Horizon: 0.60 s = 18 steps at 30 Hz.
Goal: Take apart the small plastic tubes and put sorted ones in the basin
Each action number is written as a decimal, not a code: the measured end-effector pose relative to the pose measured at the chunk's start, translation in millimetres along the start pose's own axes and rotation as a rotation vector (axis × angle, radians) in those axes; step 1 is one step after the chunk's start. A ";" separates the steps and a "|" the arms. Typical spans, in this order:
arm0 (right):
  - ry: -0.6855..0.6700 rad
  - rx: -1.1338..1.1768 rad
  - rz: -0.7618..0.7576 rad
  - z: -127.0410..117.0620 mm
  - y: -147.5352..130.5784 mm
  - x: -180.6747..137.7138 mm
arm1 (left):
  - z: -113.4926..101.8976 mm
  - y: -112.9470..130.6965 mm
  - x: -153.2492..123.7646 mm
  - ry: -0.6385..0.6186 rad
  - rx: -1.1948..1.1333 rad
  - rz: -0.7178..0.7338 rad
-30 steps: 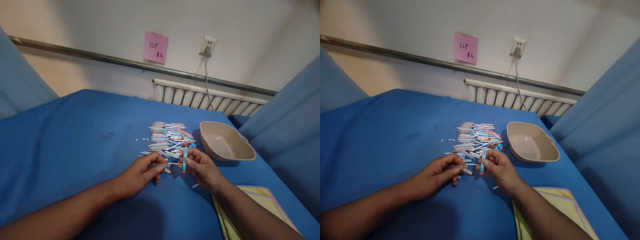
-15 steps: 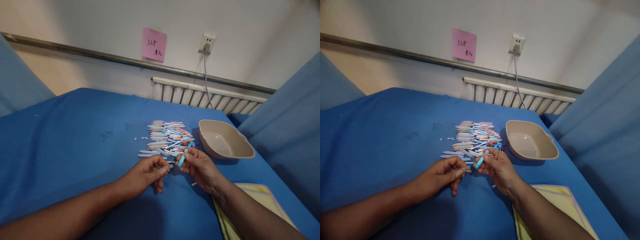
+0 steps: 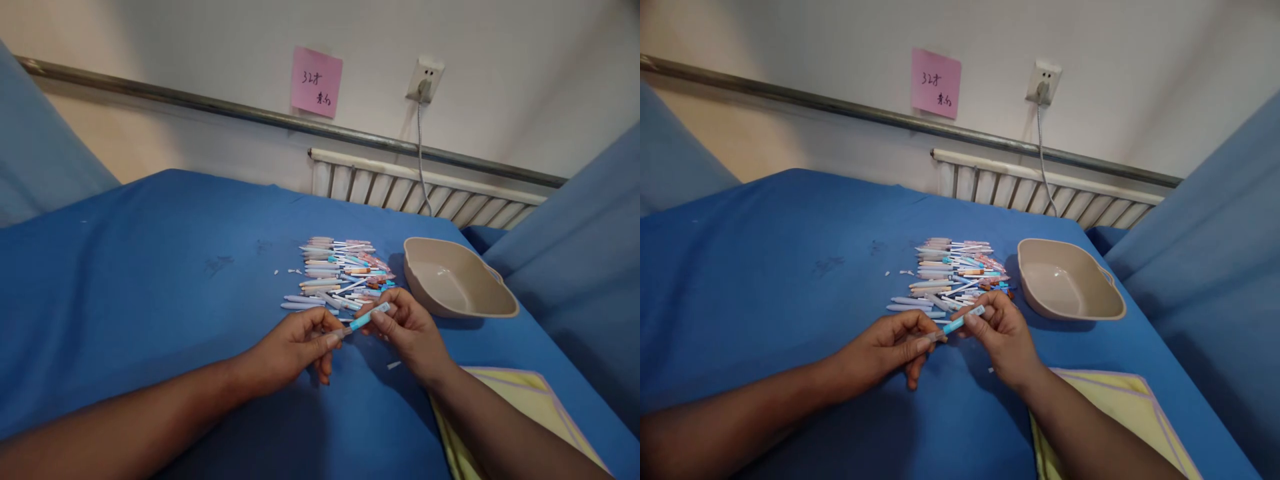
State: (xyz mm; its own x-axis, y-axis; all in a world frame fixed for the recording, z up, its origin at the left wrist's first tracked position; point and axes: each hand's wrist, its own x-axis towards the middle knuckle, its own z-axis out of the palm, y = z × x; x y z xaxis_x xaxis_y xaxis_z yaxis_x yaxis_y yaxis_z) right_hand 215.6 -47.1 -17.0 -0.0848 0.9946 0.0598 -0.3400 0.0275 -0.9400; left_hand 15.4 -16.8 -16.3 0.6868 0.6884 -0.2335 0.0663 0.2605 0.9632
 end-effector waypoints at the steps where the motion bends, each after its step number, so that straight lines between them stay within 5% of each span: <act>1: 0.008 -0.035 -0.025 0.2 -0.7 -1.1 | 0.0 0.3 0.0 0.008 0.011 0.002; 18: -0.026 -0.133 -0.035 3.7 -1.5 -4.0 | 2.1 5.6 -5.3 0.004 0.133 0.023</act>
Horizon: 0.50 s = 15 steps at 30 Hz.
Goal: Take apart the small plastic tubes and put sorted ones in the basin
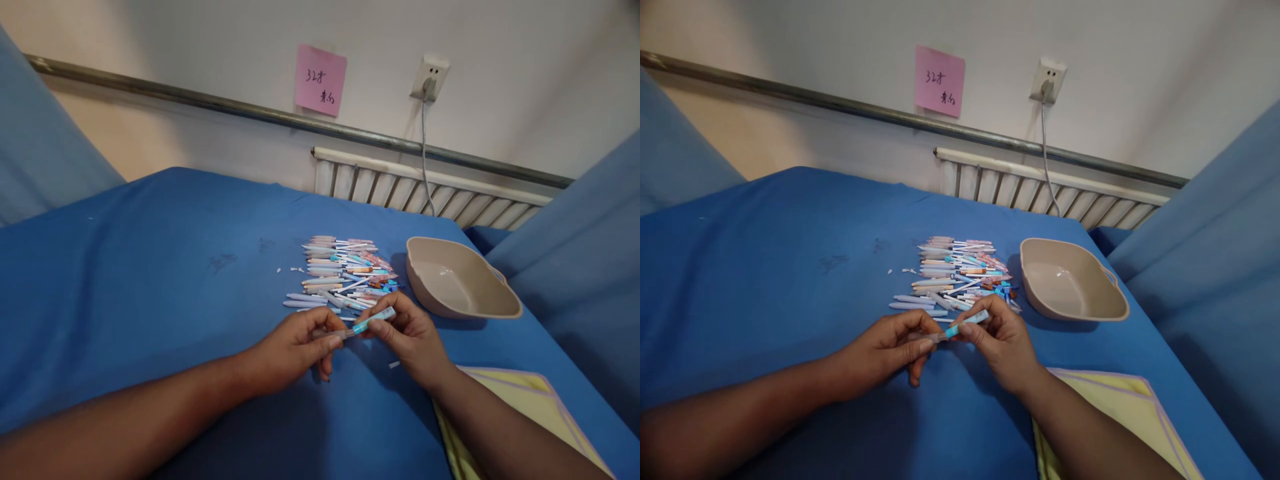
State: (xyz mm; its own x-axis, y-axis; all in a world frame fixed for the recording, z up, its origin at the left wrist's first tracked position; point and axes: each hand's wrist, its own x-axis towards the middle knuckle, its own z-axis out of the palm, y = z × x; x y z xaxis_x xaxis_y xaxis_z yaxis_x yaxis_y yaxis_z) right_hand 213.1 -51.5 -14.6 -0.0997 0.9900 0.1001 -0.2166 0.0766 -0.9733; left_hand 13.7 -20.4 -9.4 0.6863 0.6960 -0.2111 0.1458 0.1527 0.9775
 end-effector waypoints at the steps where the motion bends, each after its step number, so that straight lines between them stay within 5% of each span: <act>1: -0.003 -0.007 0.006 1.3 -0.1 -0.3 | 0.4 0.4 -0.3 -0.013 0.005 -0.003; 7: 0.021 -0.083 -0.012 -1.1 -0.9 0.1 | -1.9 3.1 1.4 0.018 0.001 -0.001; 15: -0.250 -0.897 -0.284 -15.5 0.2 -1.9 | -9.7 6.5 1.4 0.069 0.106 0.074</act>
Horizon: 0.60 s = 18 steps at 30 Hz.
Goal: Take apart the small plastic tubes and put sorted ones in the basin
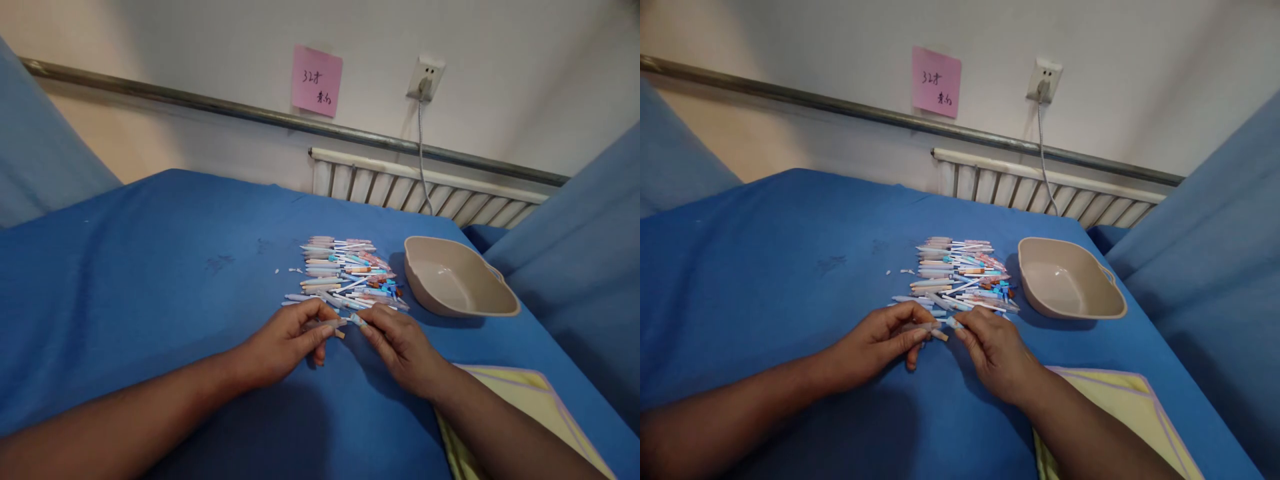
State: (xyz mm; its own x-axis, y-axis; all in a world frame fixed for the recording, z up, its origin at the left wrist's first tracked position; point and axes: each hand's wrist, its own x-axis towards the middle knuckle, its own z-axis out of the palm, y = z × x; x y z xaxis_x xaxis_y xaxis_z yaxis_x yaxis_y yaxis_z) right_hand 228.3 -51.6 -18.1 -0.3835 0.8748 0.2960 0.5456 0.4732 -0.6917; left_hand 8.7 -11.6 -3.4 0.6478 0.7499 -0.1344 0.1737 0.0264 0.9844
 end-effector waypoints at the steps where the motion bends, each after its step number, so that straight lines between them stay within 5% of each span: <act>1: -0.015 -0.030 -0.019 -0.7 -0.2 -0.1 | -0.3 -0.1 0.0 0.000 0.017 0.004; 9: -0.014 -0.053 -0.056 1.7 -1.0 -1.1 | 0.3 1.1 -1.2 -0.026 0.141 -0.028; 18: 0.045 -0.031 -0.043 0.9 -3.8 -1.6 | 2.3 -1.4 0.6 0.005 -0.018 -0.087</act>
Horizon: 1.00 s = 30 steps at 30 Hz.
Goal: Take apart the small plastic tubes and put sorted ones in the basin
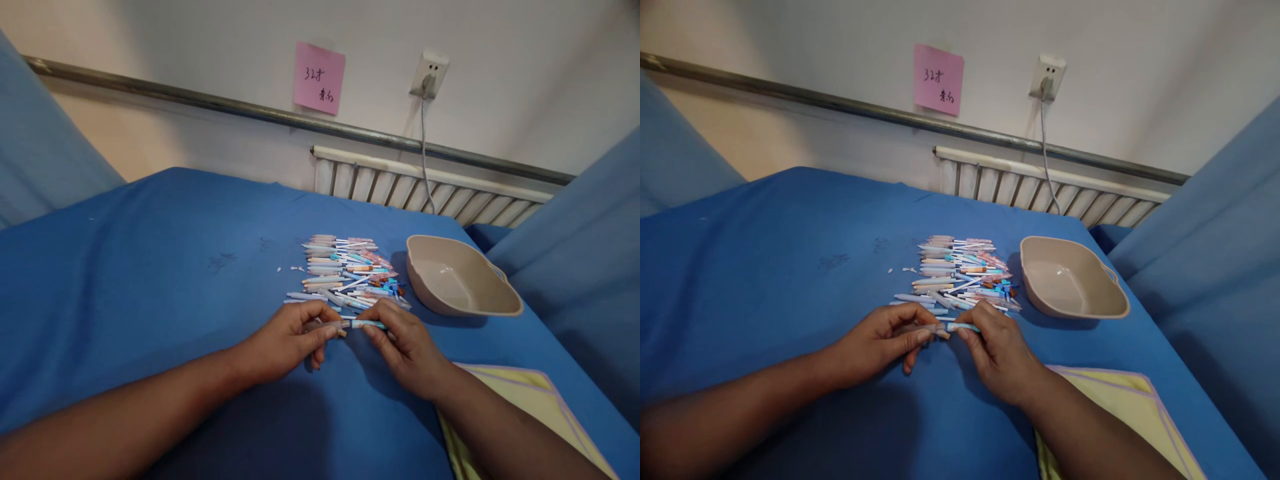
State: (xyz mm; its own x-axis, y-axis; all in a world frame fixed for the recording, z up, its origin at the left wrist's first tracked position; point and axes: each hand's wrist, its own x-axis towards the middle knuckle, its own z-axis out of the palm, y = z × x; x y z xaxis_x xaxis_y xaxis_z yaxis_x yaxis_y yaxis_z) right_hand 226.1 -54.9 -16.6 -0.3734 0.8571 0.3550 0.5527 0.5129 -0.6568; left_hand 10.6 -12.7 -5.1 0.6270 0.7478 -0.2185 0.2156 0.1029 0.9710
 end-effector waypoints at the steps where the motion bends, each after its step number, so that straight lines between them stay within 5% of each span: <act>1: 0.004 -0.001 0.005 -0.2 -0.3 -0.1 | -0.2 0.4 0.2 0.007 0.001 0.000; 16: -0.036 -0.002 0.031 6.9 -2.8 -2.7 | 2.1 -3.0 -0.8 -0.024 0.147 0.001; 30: -0.057 0.040 0.086 8.3 -4.0 -1.9 | -3.3 0.0 -4.4 0.086 0.564 0.261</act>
State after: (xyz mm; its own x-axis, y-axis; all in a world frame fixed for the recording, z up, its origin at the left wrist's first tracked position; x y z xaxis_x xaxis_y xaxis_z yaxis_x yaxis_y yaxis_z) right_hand 218.4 -59.0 -20.2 -0.3684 0.8930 0.2585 0.5546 0.4343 -0.7098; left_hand 5.4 -13.8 -3.8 0.6548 0.7542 0.0503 0.4401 -0.4345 0.7858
